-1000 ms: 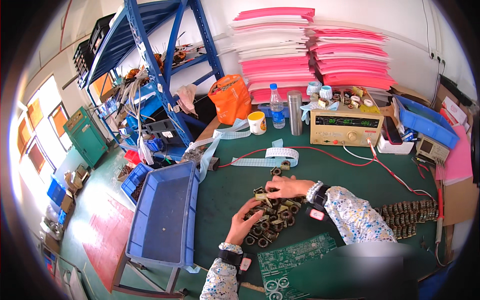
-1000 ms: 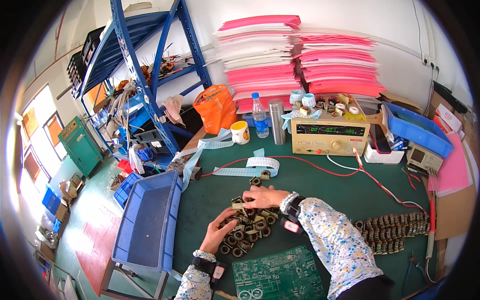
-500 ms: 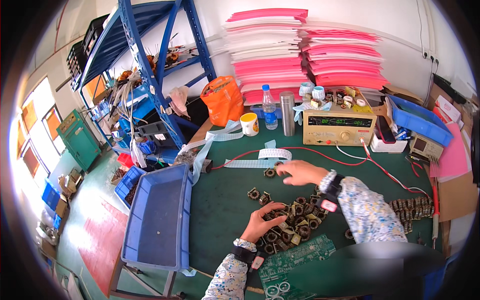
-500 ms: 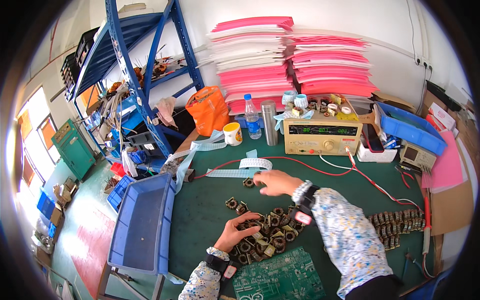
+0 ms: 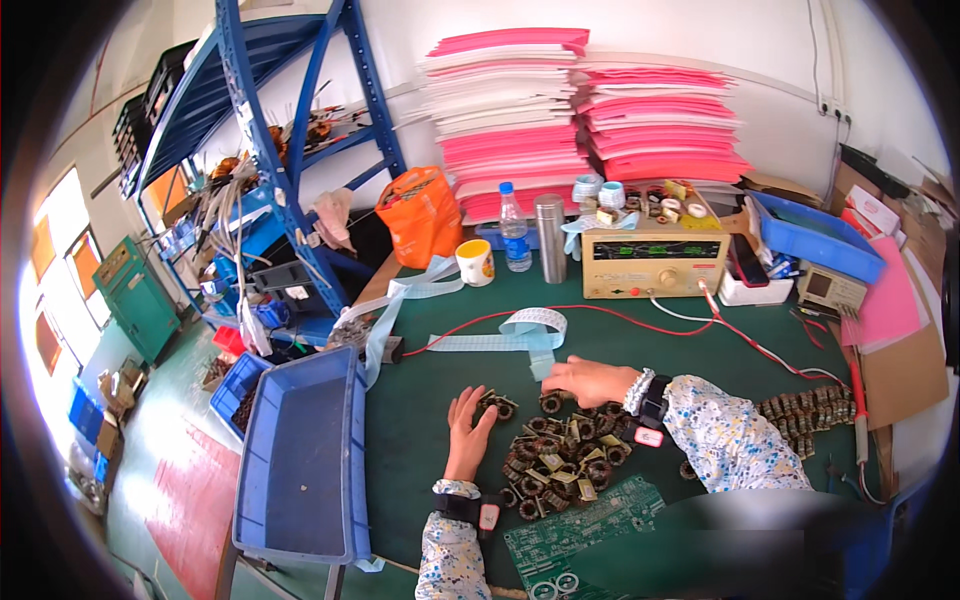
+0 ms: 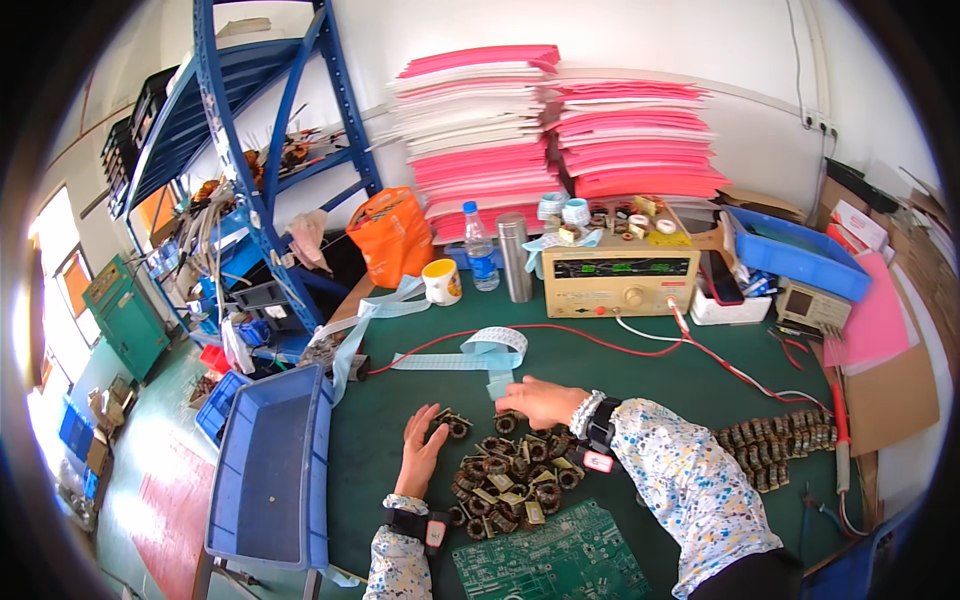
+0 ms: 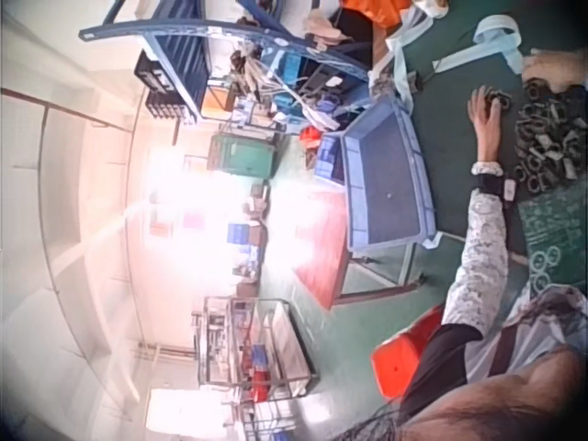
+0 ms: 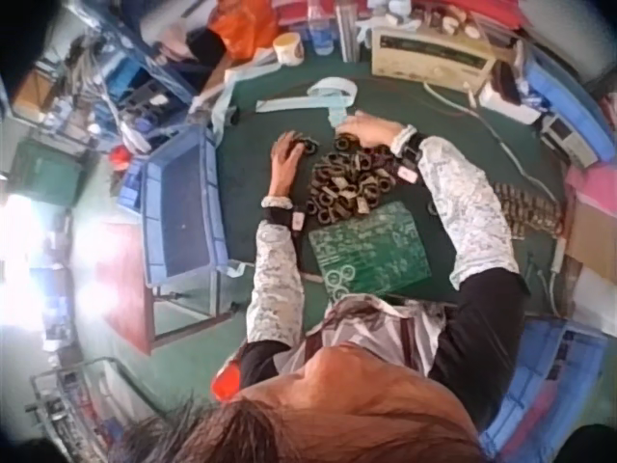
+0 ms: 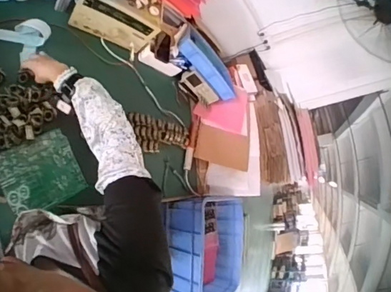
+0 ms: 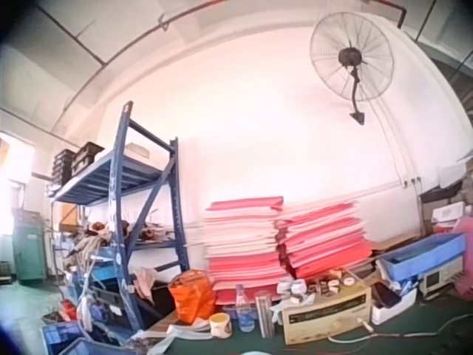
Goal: Manually sorting electronic components and placing them onto a circuit board.
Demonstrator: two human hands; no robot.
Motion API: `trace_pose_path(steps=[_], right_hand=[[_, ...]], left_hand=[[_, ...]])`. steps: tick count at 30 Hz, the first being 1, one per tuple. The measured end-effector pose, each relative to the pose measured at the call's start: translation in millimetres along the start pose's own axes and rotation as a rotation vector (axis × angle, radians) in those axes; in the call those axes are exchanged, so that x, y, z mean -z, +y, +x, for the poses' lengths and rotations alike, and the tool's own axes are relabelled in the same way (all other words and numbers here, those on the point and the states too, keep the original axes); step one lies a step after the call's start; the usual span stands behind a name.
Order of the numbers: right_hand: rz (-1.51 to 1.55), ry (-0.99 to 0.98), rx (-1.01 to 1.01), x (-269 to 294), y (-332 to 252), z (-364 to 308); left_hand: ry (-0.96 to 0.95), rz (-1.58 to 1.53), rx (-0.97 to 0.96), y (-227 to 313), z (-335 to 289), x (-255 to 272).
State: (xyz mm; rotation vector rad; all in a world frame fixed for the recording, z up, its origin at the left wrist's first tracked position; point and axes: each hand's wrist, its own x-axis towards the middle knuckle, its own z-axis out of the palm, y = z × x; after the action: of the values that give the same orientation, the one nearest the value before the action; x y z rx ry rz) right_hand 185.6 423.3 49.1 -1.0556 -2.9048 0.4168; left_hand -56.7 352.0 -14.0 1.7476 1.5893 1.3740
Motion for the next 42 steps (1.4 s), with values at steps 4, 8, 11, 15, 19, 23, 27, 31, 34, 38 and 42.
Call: trace_pose_path(steps=[4,8,11,15,19,23,27,31,34,38,42], right_hand=[[0.042,0.157,-0.044,16.0,-3.1,-47.1],[0.279,0.275,-0.173,53.2,-29.6,-114.7],[0.378,0.360,-0.167,57.2,-81.7,-183.9],[0.375,0.272,-0.359,20.2,-139.7,-272.9],[0.173,0.425,-0.668,-42.9,-170.8,-339.5],[0.140,0.590,-0.793,-82.3,-179.9,-365.8],[0.260,0.797,-0.660,-107.7,-172.9,-368.0],[0.253,0.965,-0.629,-122.9,-170.1,-371.6],[0.556,1.106,-0.597,-128.0,-176.2,-364.3],[0.754,1.118,-0.489,-122.2,-189.5,-349.3],[0.904,1.046,-0.368,-132.1,-184.2,-342.0]], left_hand=[[-0.147,-0.228,0.007,3.6,5.5,-14.1],[-0.340,-0.446,0.120,13.4,1.2,-26.7],[-0.319,-0.450,0.031,4.5,-1.3,-24.4],[-0.156,-0.532,0.047,66.0,-13.5,16.0],[-0.180,-0.709,-0.097,132.7,-77.8,60.4],[-0.323,-0.412,-0.161,129.6,-168.6,97.3],[-0.213,-0.547,0.322,119.4,-253.6,103.8],[-0.286,-0.487,0.492,58.0,-307.6,68.7],[-0.361,-0.748,0.567,91.4,-315.7,48.6],[-0.322,-1.014,0.589,94.2,-317.8,36.2],[-0.526,-0.885,0.683,110.4,-346.2,36.7]])
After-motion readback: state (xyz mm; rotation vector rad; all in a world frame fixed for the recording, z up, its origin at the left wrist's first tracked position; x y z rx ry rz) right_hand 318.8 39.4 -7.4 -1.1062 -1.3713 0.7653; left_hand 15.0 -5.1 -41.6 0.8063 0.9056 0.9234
